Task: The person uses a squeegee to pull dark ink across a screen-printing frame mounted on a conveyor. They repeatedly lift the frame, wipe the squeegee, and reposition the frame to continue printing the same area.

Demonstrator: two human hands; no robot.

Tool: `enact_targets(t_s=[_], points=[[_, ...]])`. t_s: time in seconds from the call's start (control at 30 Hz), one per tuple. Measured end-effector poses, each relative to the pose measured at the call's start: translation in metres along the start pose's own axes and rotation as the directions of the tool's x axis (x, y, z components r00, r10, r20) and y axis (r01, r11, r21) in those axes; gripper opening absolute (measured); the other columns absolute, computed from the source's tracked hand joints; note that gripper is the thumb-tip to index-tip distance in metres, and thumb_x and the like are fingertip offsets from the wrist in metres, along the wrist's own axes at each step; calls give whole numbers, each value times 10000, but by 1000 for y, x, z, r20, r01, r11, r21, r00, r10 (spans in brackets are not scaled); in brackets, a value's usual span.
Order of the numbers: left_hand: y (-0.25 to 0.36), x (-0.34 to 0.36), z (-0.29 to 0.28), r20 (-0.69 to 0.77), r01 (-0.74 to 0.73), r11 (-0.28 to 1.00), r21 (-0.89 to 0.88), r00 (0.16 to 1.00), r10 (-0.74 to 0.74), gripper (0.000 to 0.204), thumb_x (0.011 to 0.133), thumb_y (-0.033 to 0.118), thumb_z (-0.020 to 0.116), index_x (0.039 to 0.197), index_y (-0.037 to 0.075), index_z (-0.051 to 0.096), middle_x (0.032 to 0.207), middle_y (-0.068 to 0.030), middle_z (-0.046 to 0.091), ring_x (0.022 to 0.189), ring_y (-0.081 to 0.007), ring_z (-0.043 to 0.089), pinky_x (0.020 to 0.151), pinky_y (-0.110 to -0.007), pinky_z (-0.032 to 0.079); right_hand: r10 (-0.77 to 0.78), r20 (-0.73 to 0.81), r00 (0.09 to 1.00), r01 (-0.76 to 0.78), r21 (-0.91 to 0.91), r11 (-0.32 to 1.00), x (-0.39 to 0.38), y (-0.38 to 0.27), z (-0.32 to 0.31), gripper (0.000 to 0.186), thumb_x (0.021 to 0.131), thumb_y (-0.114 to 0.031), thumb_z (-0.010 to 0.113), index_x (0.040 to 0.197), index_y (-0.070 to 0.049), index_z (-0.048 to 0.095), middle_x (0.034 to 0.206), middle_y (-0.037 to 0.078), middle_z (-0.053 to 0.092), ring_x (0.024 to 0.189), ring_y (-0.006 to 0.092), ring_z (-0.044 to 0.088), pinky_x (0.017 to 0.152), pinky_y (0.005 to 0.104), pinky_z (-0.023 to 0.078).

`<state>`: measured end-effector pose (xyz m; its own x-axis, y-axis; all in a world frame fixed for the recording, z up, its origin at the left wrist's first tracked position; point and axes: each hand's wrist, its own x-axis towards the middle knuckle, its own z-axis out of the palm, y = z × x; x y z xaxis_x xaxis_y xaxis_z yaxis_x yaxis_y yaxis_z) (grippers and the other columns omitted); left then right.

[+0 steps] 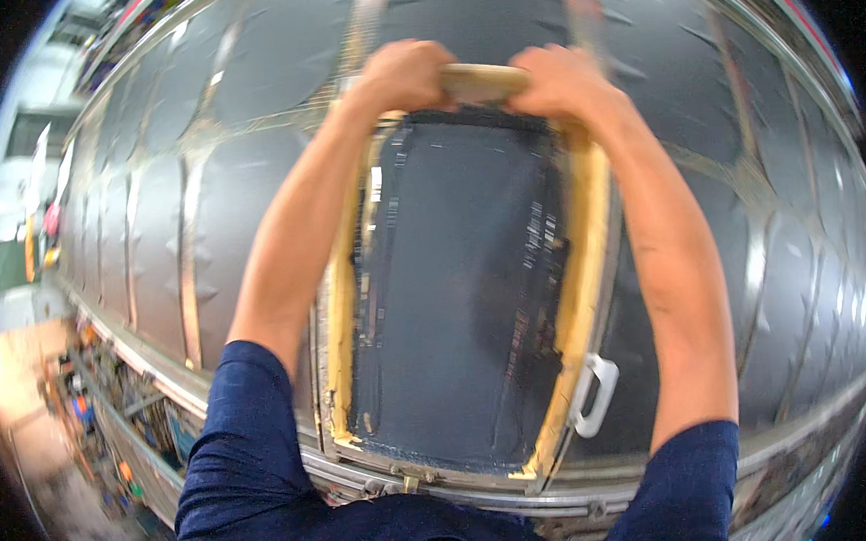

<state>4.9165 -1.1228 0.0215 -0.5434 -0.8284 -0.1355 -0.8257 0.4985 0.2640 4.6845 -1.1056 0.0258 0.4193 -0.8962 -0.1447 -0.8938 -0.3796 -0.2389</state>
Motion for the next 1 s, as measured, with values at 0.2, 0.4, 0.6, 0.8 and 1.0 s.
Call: enact_targets(t_s=[0.2,0.4,0.6,0.8,1.0], points=[[4,-5,11,-27,77,988,132,997,-75,473,617,426,919,1006,183,801,964,-86,780,945,-285,749,844,-429,587,70,88,994,-76,75,994,-2,-10,6,405,652,-247,904,966,-30,768,870,207,738,841,378,726,770,450,562],[32,-91,51,-199,-13,999,30,980,19,244,562,277,852,760,156,775,795,-110,750,789,-307,740,715,-428,580,91,92,992,-106,169,980,-83,-56,30,341,665,-260,893,898,-51,757,811,198,727,799,355,727,764,447,565],[96,-255,91,-192,-10,998,-54,981,0,173,569,205,821,721,174,745,697,-81,713,722,-302,720,751,-448,520,1,0,1000,-1,119,993,-226,-149,73,299,682,-308,862,775,-52,738,744,198,706,751,392,690,807,476,510],[161,-414,119,-156,-31,991,-127,988,11,108,597,160,775,664,176,692,676,-56,687,725,-275,698,798,-423,445,-108,-62,992,110,36,993,-370,-225,124,311,651,-335,871,692,-77,702,651,168,642,694,384,627,731,495,445],[174,-441,113,-115,-65,998,-25,992,61,86,660,168,748,734,183,708,751,-29,702,814,-245,698,811,-424,446,-68,-109,992,73,44,996,-402,-251,124,267,743,-319,822,775,-85,699,709,159,654,766,351,639,794,472,439]])
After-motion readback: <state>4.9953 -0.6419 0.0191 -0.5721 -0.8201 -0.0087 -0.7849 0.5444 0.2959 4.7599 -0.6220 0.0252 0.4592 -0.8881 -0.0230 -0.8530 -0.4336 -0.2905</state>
